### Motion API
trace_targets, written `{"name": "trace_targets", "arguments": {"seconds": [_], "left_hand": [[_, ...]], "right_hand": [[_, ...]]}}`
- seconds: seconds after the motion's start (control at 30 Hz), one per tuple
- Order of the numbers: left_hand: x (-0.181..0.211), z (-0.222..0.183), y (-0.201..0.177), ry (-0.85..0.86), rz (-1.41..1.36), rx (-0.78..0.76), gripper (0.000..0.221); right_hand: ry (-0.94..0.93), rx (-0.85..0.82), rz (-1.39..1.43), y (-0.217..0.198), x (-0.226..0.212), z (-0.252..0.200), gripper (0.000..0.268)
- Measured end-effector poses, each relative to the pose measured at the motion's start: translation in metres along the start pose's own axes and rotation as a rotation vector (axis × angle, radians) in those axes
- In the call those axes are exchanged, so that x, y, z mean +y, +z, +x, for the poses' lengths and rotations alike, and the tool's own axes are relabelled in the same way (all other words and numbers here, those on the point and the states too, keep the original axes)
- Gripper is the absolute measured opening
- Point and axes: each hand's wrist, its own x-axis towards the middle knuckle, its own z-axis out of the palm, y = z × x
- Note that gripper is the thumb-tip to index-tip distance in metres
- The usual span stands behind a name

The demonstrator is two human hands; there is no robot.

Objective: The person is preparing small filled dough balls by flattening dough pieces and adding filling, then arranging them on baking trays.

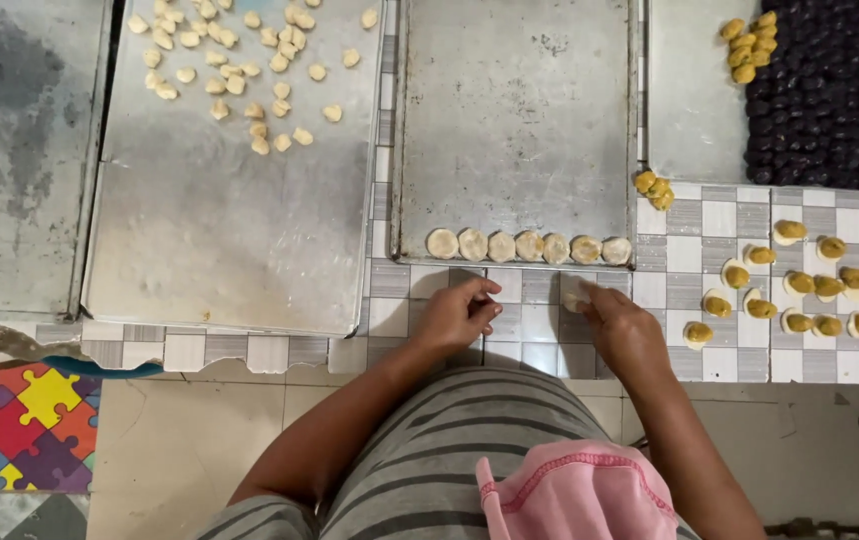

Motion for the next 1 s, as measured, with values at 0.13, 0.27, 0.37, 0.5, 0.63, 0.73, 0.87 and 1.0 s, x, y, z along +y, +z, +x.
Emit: {"name": "trace_targets", "arguments": {"seconds": [0.13, 0.27, 0.37, 0.5, 0.63, 0.73, 0.87, 1.0], "left_hand": [[0.005, 0.000, -0.003, -0.008, -0.043, -0.006, 0.025], [0.011, 0.002, -0.006, -0.015, -0.082, -0.047, 0.026], [0.013, 0.000, -0.007, -0.011, -0.097, -0.055, 0.026], [0.014, 0.002, -0.010, -0.009, -0.103, -0.090, 0.027], [0.017, 0.003, -0.012, -0.017, -0.124, -0.093, 0.026], [0.019, 0.003, -0.013, -0.016, -0.135, -0.117, 0.026], [0.019, 0.005, -0.013, -0.018, -0.110, -0.119, 0.027], [0.024, 0.004, -0.015, -0.008, -0.132, -0.134, 0.027]], "right_hand": [[-0.111, -0.073, -0.060, -0.021, -0.014, 0.007, 0.037], [-0.126, -0.080, -0.138, -0.007, -0.002, 0.006, 0.021], [-0.074, -0.074, -0.222, 0.001, -0.003, 0.007, 0.016], [0.016, -0.076, -0.285, -0.006, -0.013, 0.011, 0.015], [0.071, -0.028, -0.250, -0.001, 0.005, 0.016, 0.028], [-0.007, 0.353, -0.330, 0.018, 0.017, 0.030, 0.056], [-0.088, 0.462, -0.326, 0.056, 0.025, 0.053, 0.074], [-0.062, 0.425, -0.348, 0.065, 0.021, 0.052, 0.081]]}}
